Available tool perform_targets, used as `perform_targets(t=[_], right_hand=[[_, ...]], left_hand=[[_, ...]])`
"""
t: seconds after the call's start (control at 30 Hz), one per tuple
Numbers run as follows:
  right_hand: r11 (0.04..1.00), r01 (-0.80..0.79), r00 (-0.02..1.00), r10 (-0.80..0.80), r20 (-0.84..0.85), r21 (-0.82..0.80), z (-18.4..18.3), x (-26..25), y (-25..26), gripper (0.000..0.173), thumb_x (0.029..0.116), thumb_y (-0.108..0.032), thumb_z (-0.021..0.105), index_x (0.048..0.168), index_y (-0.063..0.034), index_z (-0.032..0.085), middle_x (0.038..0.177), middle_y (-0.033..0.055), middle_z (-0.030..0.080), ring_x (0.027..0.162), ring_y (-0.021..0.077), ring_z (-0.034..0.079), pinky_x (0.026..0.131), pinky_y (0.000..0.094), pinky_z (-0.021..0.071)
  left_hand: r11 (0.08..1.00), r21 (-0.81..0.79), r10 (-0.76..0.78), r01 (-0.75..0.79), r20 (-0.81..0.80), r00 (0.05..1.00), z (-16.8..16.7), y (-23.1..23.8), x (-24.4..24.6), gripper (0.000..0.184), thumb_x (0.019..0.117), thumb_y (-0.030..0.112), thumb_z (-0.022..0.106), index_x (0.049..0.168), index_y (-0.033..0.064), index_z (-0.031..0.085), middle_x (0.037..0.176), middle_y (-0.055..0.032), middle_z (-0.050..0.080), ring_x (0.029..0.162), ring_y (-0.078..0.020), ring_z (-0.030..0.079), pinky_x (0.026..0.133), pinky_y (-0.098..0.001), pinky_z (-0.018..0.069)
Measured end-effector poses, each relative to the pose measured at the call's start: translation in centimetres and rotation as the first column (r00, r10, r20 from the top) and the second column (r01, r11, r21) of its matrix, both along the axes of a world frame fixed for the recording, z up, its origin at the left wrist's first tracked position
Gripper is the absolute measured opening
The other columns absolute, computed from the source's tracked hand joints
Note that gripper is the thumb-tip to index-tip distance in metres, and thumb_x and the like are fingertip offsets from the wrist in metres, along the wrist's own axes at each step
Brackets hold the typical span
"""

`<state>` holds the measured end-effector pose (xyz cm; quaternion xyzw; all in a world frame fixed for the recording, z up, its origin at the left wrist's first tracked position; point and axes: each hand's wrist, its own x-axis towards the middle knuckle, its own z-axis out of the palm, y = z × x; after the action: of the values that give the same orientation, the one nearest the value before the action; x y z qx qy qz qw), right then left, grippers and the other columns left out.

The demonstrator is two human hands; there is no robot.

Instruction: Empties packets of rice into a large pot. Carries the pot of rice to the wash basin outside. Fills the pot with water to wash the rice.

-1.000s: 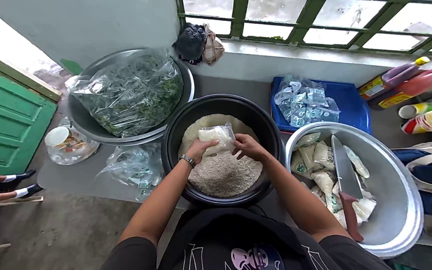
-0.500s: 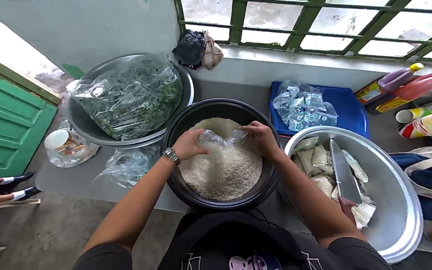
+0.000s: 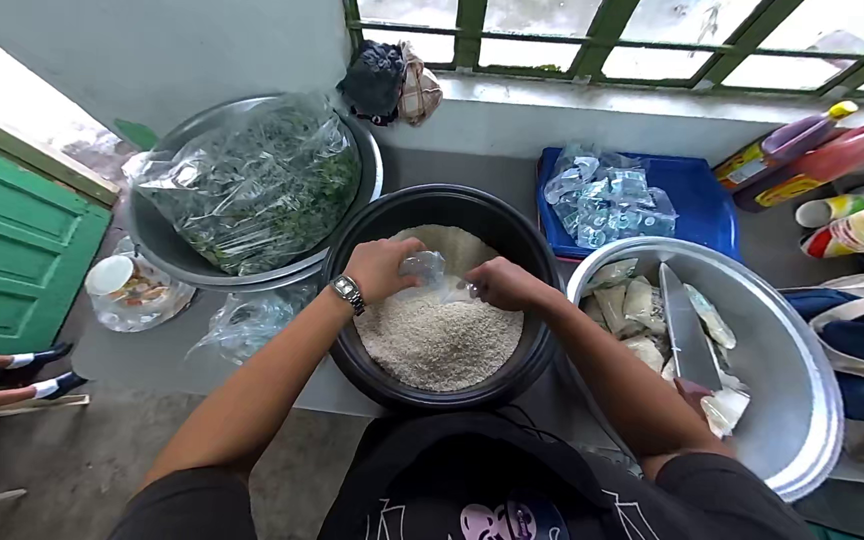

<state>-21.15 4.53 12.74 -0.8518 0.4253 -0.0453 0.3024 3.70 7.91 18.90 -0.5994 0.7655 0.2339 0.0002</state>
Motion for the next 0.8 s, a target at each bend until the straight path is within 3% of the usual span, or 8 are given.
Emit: perform_targets(t=[0.1,0.2,0.27,0.37,0.5,0.63,0.7,0.8], right_hand=[[0.989,0.147,0.988,-0.146,-0.039,0.027,-0.1,0.3,1.0,0.033,0.0993,-0.006,0.057,0.128,-0.0120,0.071,0.102,0.0214,0.074,0.095,0.0430,0.071,0.082,0.0671,0.0536],[0.903,0.160,0.963,-0.232,0.139,0.399,-0.5,-0.5,0.9,0.040,0.1044,-0.001,0.046,0.141,-0.0075,0.061,0.104,0.0164,0.074,0.077,0.0245,0.071,0.074,0.0435,0.0595],[0.744,0.278,0.699,-0.590,0.403,0.607,0.6,-2.7,-0.4,0.044,0.1063,-0.002,0.039,0.147,-0.0079,0.052,0.103,0.0134,0.074,0.067,0.0165,0.068,0.062,0.0325,0.0588],[0.520,0.410,0.196,-0.852,0.485,0.749,2.3,-7.1,-4.0,0.038,0.1110,-0.009,0.037,0.147,-0.0097,0.049,0.102,0.0114,0.075,0.077,0.0191,0.073,0.068,0.0350,0.0614],[0.406,0.569,-0.186,-0.783,0.593,0.715,2.8,-14.3,-9.9,0.036,0.1123,-0.014,0.031,0.146,-0.0036,0.041,0.109,0.0120,0.068,0.085,0.0204,0.072,0.076,0.0367,0.0624],[0.283,0.837,0.026,-0.875,0.483,0.468,2.3,-19.1,-11.8,0.077,0.1054,-0.026,0.055,0.165,-0.0077,0.010,0.162,0.0209,0.034,0.139,0.0350,0.049,0.105,0.0549,0.0493],[0.373,0.893,0.231,-0.860,0.455,0.250,1.9,-18.6,-10.7,0.080,0.0998,-0.020,0.063,0.162,0.0014,0.017,0.157,0.0298,0.039,0.142,0.0420,0.045,0.113,0.0576,0.0421],[0.643,0.751,0.559,-0.739,0.375,0.147,-0.4,-14.8,-7.2,0.046,0.1042,-0.017,0.056,0.143,0.0068,0.049,0.133,0.0280,0.062,0.117,0.0361,0.065,0.101,0.0515,0.0535]], left_hand=[[0.999,0.003,0.054,-0.054,-0.061,0.997,-0.7,0.1,0.2,0.050,0.0930,0.029,0.079,0.138,0.0134,0.062,0.112,-0.0205,0.073,0.105,-0.0425,0.070,0.090,-0.0672,0.0509],[0.983,-0.027,0.169,-0.180,-0.230,0.958,-2.7,0.4,0.5,0.057,0.0889,0.029,0.083,0.138,0.0109,0.061,0.111,-0.0199,0.073,0.099,-0.0398,0.072,0.087,-0.0655,0.0537],[0.936,-0.060,0.289,-0.346,-0.430,0.856,-4.6,0.4,-0.2,0.066,0.0915,0.028,0.081,0.144,0.0028,0.051,0.119,-0.0250,0.070,0.101,-0.0414,0.071,0.087,-0.0625,0.0560],[0.883,-0.019,0.391,-0.469,-0.523,0.757,-7.5,0.9,-2.7,0.076,0.0980,0.039,0.072,0.153,0.0000,0.037,0.146,-0.0265,0.053,0.127,-0.0431,0.058,0.101,-0.0602,0.0507],[0.973,-0.019,-0.218,0.228,-0.381,0.898,-14.5,3.3,-8.4,0.043,0.0983,0.035,0.069,0.128,0.0044,0.069,0.135,-0.0188,0.065,0.134,-0.0358,0.056,0.116,-0.0556,0.0392],[0.759,0.285,-0.589,0.586,-0.085,0.804,-17.8,4.6,-12.7,0.053,0.0944,0.037,0.074,0.142,0.0185,0.063,0.166,-0.0109,0.037,0.156,-0.0421,0.023,0.118,-0.0749,0.0165],[0.809,0.267,-0.542,0.524,-0.006,0.840,-18.4,3.0,-11.9,0.063,0.0859,0.038,0.082,0.142,0.0191,0.061,0.164,-0.0117,0.039,0.150,-0.0452,0.033,0.109,-0.0754,0.0330],[0.905,0.269,-0.356,0.329,0.057,0.933,-18.3,-0.1,-9.6,0.074,0.0798,0.027,0.087,0.147,0.0201,0.057,0.164,-0.0137,0.038,0.142,-0.0494,0.042,0.098,-0.0765,0.0409]])
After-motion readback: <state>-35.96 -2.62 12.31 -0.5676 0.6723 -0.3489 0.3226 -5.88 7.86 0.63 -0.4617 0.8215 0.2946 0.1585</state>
